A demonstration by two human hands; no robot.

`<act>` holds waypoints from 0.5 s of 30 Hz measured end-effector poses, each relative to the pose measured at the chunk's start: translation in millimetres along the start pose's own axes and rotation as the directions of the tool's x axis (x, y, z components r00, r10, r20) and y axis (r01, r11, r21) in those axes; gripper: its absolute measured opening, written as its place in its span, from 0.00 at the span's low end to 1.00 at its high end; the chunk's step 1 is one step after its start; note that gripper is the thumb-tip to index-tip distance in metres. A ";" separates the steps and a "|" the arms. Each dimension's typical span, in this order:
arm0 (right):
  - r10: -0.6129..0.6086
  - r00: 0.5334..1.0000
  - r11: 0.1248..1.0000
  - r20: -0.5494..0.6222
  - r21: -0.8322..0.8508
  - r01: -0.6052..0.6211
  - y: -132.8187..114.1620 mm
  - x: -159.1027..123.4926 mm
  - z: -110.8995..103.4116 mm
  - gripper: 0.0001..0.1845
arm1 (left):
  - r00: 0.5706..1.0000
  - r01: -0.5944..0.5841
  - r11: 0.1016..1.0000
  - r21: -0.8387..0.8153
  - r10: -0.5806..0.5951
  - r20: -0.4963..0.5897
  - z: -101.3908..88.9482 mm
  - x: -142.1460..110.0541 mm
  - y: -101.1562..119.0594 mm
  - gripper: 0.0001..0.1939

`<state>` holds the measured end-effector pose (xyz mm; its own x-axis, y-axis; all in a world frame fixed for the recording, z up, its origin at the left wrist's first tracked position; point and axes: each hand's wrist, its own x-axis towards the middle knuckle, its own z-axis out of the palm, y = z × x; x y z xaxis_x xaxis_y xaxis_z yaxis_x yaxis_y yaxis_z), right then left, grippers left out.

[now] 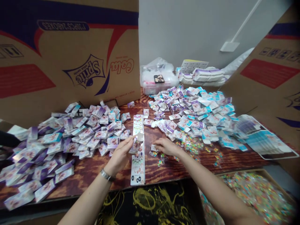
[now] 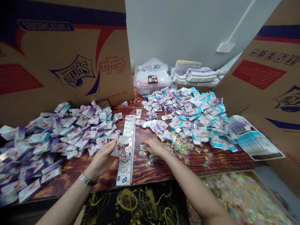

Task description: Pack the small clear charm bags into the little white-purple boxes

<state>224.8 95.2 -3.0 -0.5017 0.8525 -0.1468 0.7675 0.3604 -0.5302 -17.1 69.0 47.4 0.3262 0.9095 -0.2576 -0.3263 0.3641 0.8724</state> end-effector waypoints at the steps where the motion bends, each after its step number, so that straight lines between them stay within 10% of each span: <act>1: 0.013 1.000 1.000 0.010 -0.017 -0.013 -1.2 4.8 3.3 0.10 | 0.999 0.039 0.997 -0.073 -0.042 -0.034 -1.4 -7.8 -4.4 0.18; 11: 0.103 0.995 0.981 0.013 -0.165 -0.099 -13.9 4.5 3.2 0.09 | 0.954 0.183 0.918 -0.351 -0.252 -0.161 -2.5 -40.5 -33.3 0.14; 15: -0.038 0.986 0.990 -0.162 -0.140 0.016 -41.2 -11.2 -11.0 0.11 | 0.939 0.254 0.897 -0.363 -0.318 -0.128 -3.5 -41.5 -39.1 0.14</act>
<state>203.2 75.0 29.7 -0.4596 0.8881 0.0105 0.8078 0.4229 -0.4107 -21.1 17.7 22.5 0.2966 0.7645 -0.5723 -0.5315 0.6301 0.5661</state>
